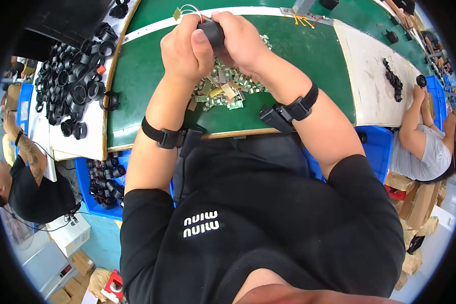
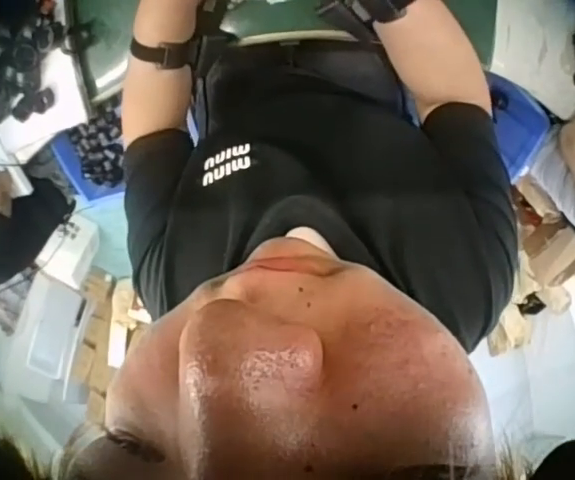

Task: The recorder is assembling small electronic motor components by fitting small circuit boards and wires into black plastic housings.

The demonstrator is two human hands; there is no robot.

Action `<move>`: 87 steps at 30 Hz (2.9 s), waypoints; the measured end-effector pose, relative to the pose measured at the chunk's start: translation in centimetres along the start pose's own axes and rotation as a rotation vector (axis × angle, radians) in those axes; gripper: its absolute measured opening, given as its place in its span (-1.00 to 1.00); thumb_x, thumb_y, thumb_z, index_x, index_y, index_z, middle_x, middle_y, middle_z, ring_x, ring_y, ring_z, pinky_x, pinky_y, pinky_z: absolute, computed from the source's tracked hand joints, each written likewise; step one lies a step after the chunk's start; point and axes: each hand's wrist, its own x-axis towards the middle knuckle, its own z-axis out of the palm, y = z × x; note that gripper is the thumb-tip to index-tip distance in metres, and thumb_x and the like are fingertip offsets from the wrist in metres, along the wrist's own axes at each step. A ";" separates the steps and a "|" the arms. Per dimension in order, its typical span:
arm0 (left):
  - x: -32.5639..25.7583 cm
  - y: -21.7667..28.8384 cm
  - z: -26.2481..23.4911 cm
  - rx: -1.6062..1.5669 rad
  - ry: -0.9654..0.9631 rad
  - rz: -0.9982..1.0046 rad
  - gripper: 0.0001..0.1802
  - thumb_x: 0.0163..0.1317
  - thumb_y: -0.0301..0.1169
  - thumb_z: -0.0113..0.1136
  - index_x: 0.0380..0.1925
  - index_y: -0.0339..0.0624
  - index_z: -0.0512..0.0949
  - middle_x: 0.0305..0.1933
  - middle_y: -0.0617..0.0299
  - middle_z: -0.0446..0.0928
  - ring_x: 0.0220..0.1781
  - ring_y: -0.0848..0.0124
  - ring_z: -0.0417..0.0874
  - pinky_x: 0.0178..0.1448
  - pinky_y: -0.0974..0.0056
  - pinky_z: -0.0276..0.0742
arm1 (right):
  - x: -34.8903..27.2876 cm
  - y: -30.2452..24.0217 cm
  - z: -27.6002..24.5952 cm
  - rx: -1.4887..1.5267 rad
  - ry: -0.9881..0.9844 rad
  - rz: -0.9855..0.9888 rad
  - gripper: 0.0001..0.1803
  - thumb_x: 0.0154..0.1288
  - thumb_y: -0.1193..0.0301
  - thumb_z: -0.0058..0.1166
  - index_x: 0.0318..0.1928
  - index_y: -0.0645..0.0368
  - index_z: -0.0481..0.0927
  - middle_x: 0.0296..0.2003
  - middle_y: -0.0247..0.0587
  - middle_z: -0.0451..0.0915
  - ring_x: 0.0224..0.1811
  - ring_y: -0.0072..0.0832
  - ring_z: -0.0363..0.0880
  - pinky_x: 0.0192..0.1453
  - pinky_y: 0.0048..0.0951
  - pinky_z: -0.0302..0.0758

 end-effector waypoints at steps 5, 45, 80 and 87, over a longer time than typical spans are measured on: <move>0.2 1.7 0.9 -0.111 0.001 -0.253 -0.45 0.62 -0.05 -0.24 -0.12 -0.31 0.59 -0.41 -0.05 0.61 -0.40 0.04 0.69 -0.28 0.12 0.57 | 0.2 0.3 -0.1 0.247 0.020 0.296 -0.41 0.58 0.03 -0.22 -0.26 0.35 0.60 -0.41 0.06 0.65 -0.43 -0.19 0.57 -0.21 -0.13 0.50; 1.4 -0.8 -2.0 -2.038 -0.450 -0.462 0.83 -0.56 0.69 0.43 0.65 -0.21 -0.07 0.11 0.26 0.41 0.00 0.42 0.47 -0.19 0.34 0.46 | -0.6 0.2 -1.2 1.060 -0.082 0.090 -0.51 0.48 -0.05 0.06 -0.20 0.17 0.68 -0.38 -0.19 0.69 -0.39 -0.40 0.66 -0.39 -0.39 0.50; 0.3 -0.6 -2.4 -0.969 0.208 -0.736 -0.38 0.27 -0.65 0.34 0.32 -0.35 0.39 0.13 0.01 0.59 0.11 0.24 0.71 0.18 0.14 0.74 | -0.3 -2.0 1.4 -0.183 0.233 -0.519 -0.71 0.20 0.27 0.48 -0.21 0.19 0.71 -0.33 -0.29 0.63 -0.26 -0.52 0.63 -0.18 -0.46 0.58; 1.6 -0.1 -9.0 -0.620 0.481 -0.646 -0.36 0.17 -0.63 0.46 0.22 -0.30 0.37 0.07 0.13 0.57 0.06 0.38 0.65 0.11 0.28 0.67 | 0.7 1.8 -2.0 -0.256 0.369 -0.385 -0.86 0.37 0.44 0.30 -0.13 0.22 0.69 -0.34 -0.38 0.61 -0.29 -0.62 0.51 -0.15 -0.53 0.48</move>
